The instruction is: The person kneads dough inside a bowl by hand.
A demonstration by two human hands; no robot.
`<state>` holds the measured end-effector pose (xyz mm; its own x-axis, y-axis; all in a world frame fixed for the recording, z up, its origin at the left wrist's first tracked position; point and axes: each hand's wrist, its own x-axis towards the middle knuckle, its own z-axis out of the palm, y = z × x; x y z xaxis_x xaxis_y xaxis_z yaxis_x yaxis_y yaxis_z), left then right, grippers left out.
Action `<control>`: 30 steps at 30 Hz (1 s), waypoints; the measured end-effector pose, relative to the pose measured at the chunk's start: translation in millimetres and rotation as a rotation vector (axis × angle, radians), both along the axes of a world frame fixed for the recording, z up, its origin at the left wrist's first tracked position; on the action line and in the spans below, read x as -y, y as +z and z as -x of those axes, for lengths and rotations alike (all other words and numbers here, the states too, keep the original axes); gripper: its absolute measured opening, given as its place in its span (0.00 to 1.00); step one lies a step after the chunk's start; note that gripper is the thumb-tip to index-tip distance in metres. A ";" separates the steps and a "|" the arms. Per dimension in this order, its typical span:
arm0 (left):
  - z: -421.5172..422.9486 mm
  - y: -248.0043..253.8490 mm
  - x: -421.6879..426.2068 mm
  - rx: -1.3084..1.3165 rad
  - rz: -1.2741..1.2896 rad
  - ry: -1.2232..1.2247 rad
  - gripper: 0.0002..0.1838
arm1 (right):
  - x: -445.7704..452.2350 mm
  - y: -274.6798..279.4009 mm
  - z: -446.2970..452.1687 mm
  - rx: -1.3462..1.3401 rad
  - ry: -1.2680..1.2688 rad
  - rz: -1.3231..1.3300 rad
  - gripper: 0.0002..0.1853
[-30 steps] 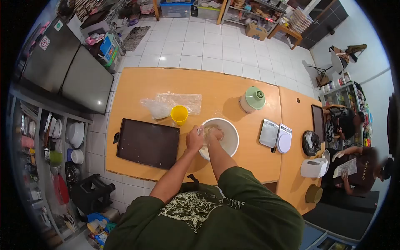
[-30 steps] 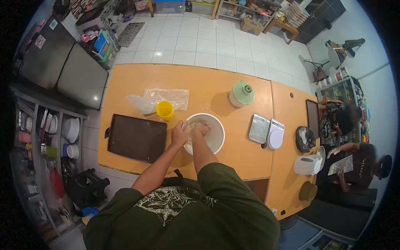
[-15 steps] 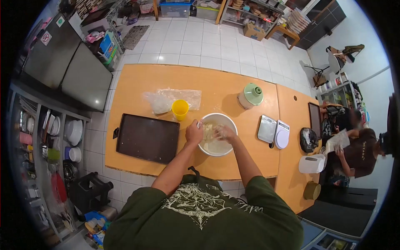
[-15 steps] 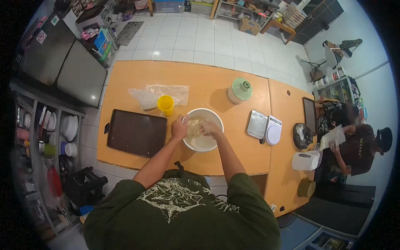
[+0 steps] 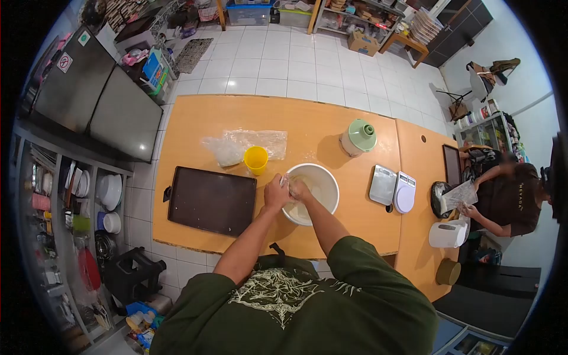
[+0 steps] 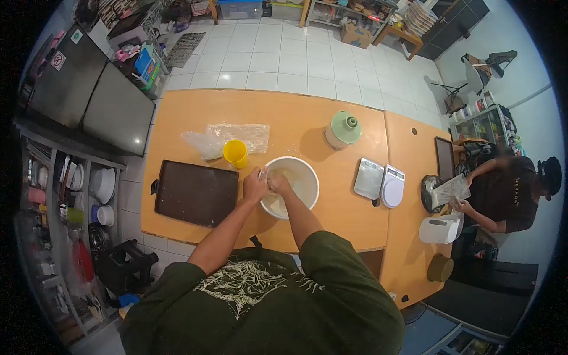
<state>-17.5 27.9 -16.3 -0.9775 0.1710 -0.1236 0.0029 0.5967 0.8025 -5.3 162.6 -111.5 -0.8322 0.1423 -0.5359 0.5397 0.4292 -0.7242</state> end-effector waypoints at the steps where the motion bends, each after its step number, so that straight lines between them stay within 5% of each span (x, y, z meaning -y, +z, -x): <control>1: 1.3 -0.3 0.5 -0.010 -0.002 -0.014 0.19 | 0.8 -1.9 1.1 -0.002 0.004 0.001 0.19; 3: 0.4 -0.1 1.3 0.020 -0.031 -0.008 0.19 | 4.4 -2.5 4.8 0.066 -0.516 0.465 0.17; 12: 3.4 5.1 0.5 0.016 -0.047 0.034 0.20 | 22.2 44.1 21.7 0.118 -1.142 0.264 0.13; 14: -1.2 -0.7 1.4 0.027 -0.045 0.042 0.21 | 9.0 1.0 23.2 0.089 -1.173 0.474 0.13; 19: -2.0 -2.3 -0.5 0.015 -0.003 0.060 0.20 | -20.9 33.6 -4.4 0.076 -1.130 1.093 0.15; 21: -2.6 -1.0 1.2 0.032 0.022 0.046 0.20 | -25.0 45.3 -17.1 0.173 -0.817 1.247 0.16; 30: -17.3 -7.2 -4.6 0.008 -0.049 0.002 0.21 | -22.8 53.1 -47.3 0.137 -0.813 1.052 0.17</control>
